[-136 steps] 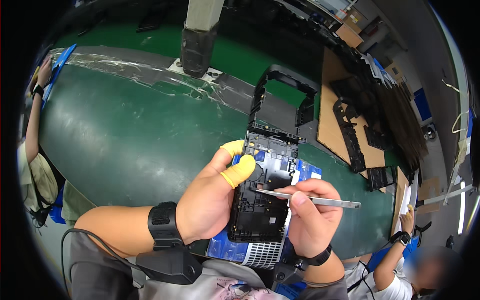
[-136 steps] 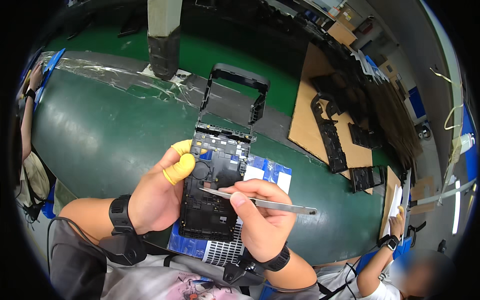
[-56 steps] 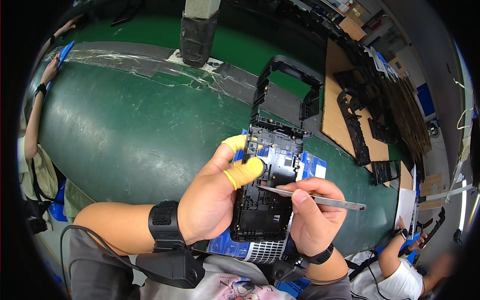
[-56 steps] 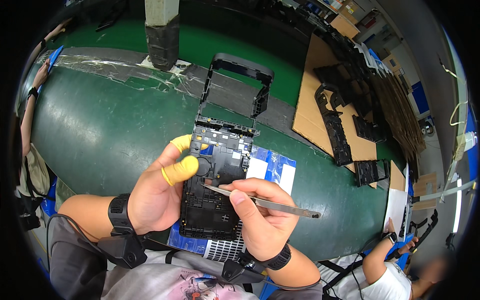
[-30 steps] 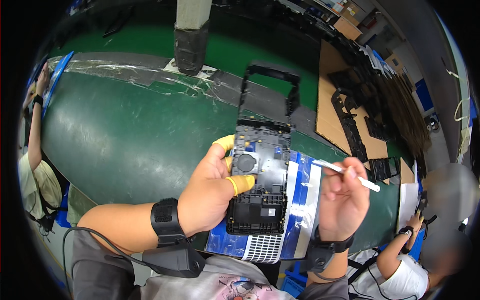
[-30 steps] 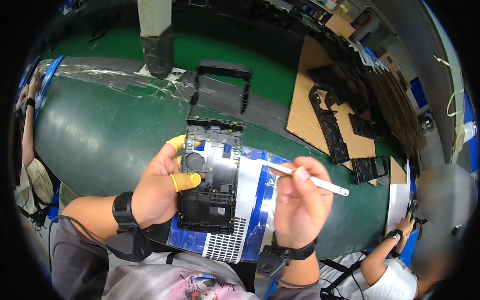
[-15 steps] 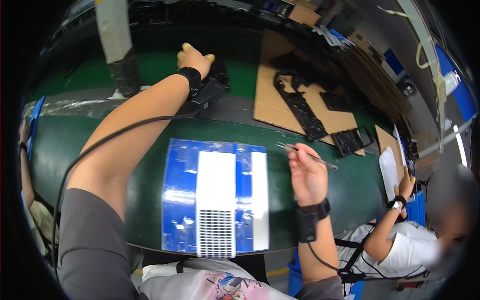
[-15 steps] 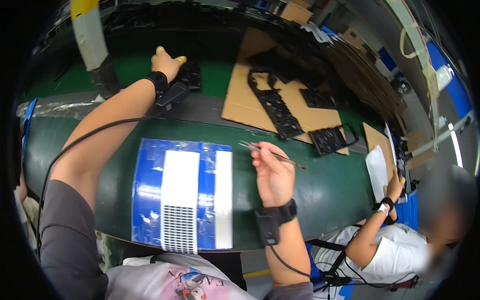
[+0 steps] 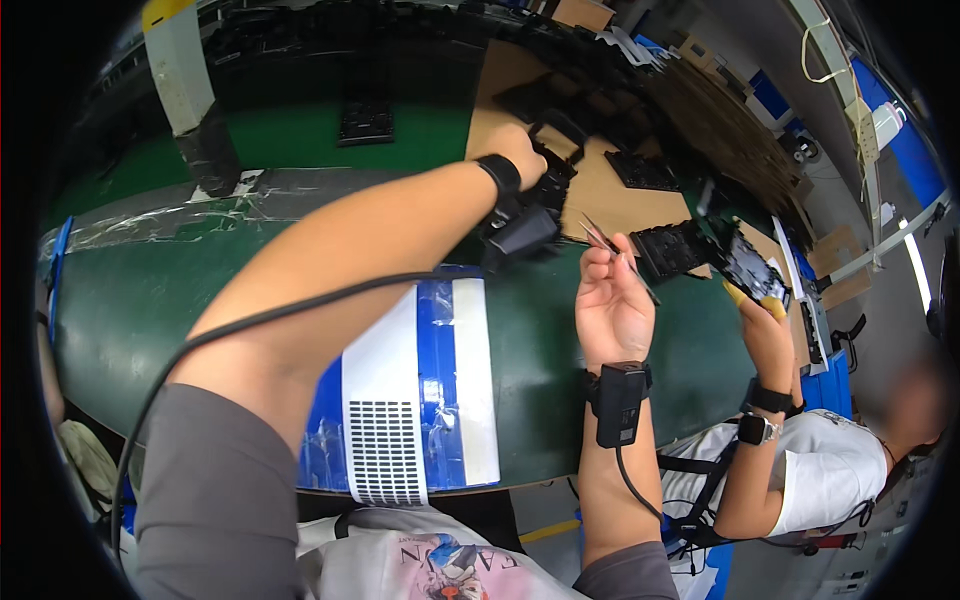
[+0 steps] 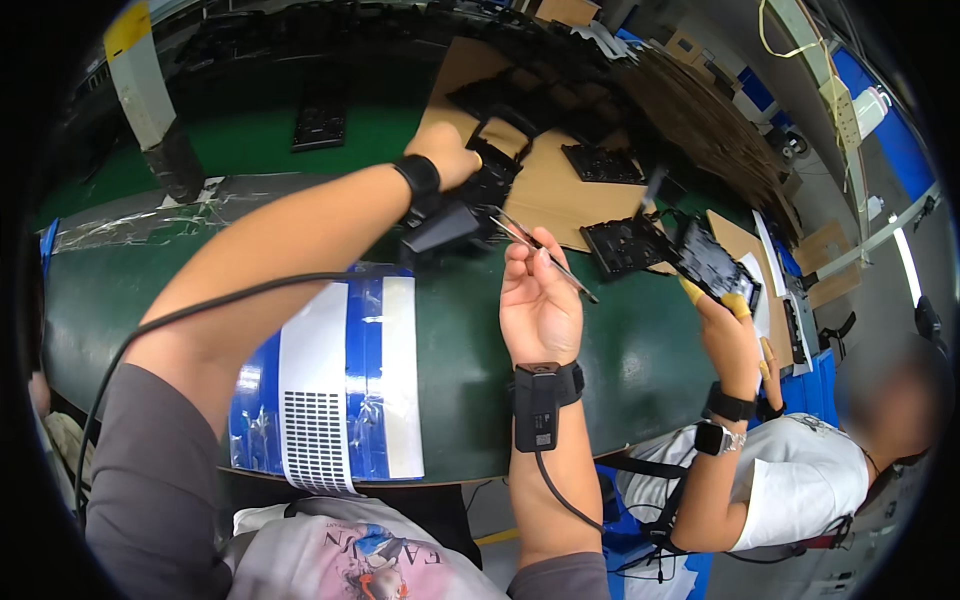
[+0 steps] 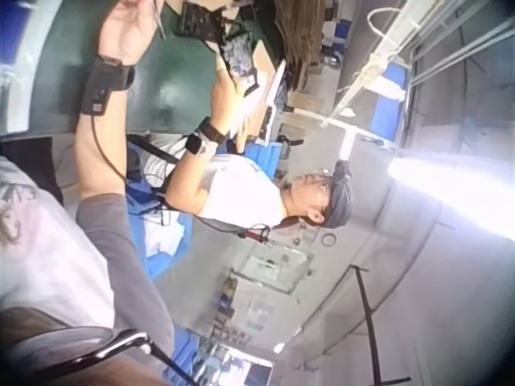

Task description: Assembling internal components of an electronic device using tweezers on an assembly line.

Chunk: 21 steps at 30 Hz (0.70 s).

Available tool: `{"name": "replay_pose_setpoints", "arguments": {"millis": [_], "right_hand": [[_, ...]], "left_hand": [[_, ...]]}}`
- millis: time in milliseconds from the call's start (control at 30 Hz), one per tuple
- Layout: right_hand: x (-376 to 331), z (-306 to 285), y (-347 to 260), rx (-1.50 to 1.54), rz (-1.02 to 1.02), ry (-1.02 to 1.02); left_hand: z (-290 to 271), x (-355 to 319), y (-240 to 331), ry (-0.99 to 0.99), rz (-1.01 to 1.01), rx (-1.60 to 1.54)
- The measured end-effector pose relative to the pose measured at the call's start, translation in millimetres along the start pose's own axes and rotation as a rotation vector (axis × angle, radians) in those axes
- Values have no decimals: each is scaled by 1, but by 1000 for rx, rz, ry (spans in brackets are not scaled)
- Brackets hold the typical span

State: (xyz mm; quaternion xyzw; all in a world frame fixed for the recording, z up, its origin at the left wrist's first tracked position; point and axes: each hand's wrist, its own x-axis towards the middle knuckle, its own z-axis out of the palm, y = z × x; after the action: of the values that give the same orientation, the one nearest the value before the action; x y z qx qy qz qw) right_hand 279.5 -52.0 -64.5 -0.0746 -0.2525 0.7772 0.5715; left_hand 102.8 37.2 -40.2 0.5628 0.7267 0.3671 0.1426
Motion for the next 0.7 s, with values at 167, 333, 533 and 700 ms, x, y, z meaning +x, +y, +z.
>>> {"name": "replay_pose_setpoints", "arguments": {"millis": [167,333,533,700], "right_hand": [[-10,12,-1,6,145,-152],[-28,29,26,-410,284,-125],[-62,78,70,-776,468,-17],[-104,87,90,-801,369,144]], "left_hand": [[-81,-24,-43,-42,-80,-364],[-159,-120,-68,-188,-304,-1163],[-177,-202,-97,-91,-465,-1354],[-178,-205,-110,-79,-483,-1486]]}}
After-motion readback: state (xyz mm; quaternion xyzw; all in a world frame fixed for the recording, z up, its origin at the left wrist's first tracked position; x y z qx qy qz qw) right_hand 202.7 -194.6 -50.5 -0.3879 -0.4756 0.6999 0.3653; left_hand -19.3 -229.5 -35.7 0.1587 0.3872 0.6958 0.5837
